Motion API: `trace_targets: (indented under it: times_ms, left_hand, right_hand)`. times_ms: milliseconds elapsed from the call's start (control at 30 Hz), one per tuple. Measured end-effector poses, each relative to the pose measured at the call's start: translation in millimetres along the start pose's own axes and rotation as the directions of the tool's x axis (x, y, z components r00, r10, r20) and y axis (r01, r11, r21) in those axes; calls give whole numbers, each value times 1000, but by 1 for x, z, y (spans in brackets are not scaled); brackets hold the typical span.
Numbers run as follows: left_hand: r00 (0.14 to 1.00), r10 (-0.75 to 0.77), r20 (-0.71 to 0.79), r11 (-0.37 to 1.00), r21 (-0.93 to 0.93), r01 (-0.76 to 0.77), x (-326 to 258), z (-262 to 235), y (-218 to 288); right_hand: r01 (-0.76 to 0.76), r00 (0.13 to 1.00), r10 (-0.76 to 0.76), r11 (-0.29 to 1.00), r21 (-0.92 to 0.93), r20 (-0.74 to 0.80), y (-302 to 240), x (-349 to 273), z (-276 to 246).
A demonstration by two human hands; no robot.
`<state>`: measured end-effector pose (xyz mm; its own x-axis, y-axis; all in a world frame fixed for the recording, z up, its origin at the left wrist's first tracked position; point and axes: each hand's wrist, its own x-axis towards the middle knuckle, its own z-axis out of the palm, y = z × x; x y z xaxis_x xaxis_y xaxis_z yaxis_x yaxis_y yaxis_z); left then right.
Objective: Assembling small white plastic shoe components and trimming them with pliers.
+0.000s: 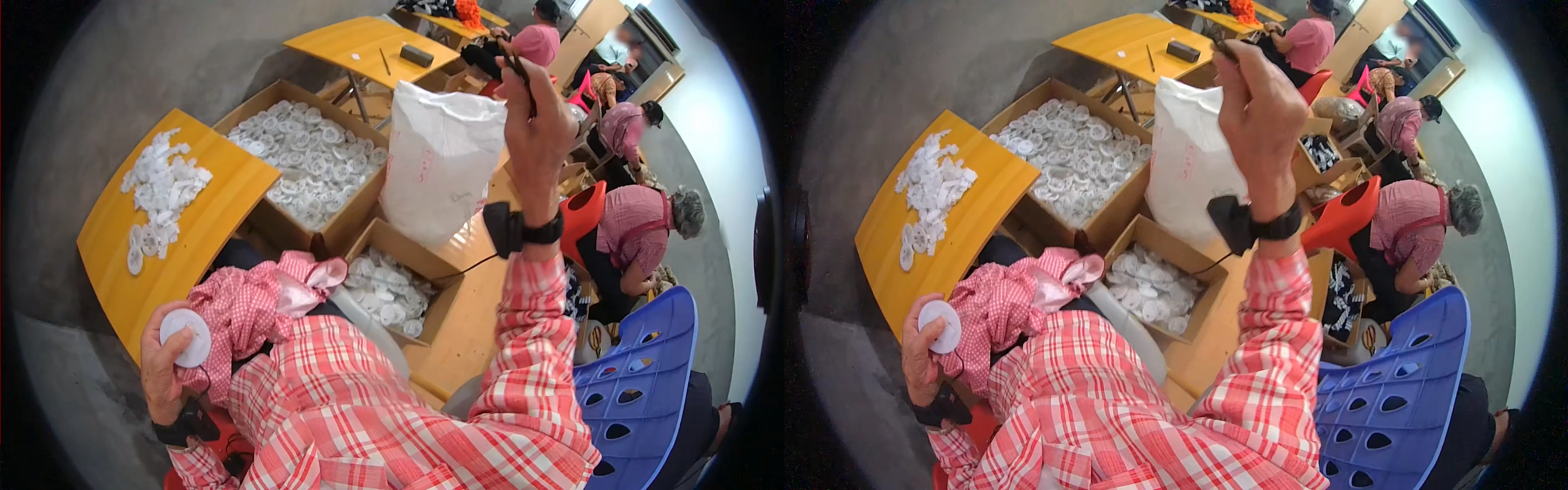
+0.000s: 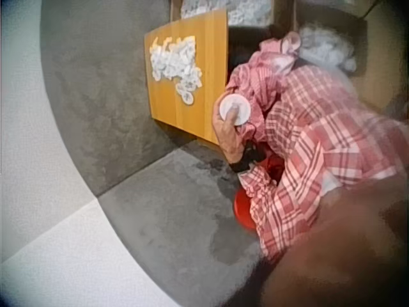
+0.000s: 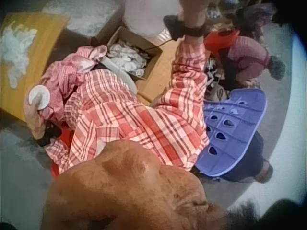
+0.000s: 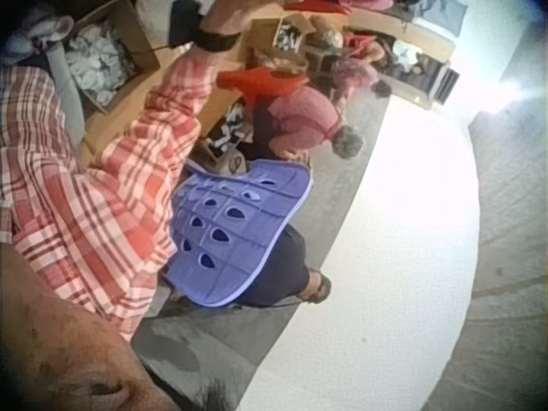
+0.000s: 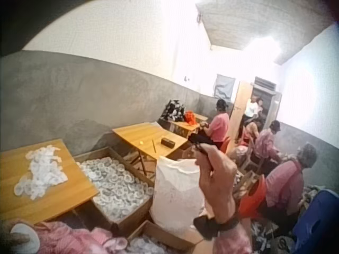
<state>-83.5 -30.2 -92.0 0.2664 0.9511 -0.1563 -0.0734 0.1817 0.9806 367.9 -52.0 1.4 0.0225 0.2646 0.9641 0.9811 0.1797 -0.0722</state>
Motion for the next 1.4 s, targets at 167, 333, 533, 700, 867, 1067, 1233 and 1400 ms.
trace_targets:
  times_ms: [167,333,533,700,867,1067,1233,1400]
  left_hand:
    - [999,48,-5,998,37,-48,9,-8,9]
    - [992,127,-10,986,113,-125,-3,9,60]
    - [929,362,79,906,205,-371,-1,30,89]
    - [923,370,103,910,162,-382,-2,36,100]
    - [944,329,-33,933,169,-319,3,34,81]
    - [971,240,26,966,98,-241,10,20,58]
    - [974,206,97,956,191,-222,9,21,58]
    - [974,191,124,947,239,-216,12,18,55]
  right_hand:
    - [147,955,-230,914,379,186,-70,-38,64]
    - [119,880,-362,795,595,307,-152,-36,80]
    - [98,917,-362,616,781,170,-180,-12,68]
    - [79,901,-388,591,802,197,-181,-4,61]
    - [20,868,-399,622,783,295,-171,-9,62]
    - [116,796,-520,632,767,309,-178,-16,80]
    - [191,747,-586,643,742,316,-189,-16,88]
    - [173,715,-612,622,764,337,-192,-16,90]
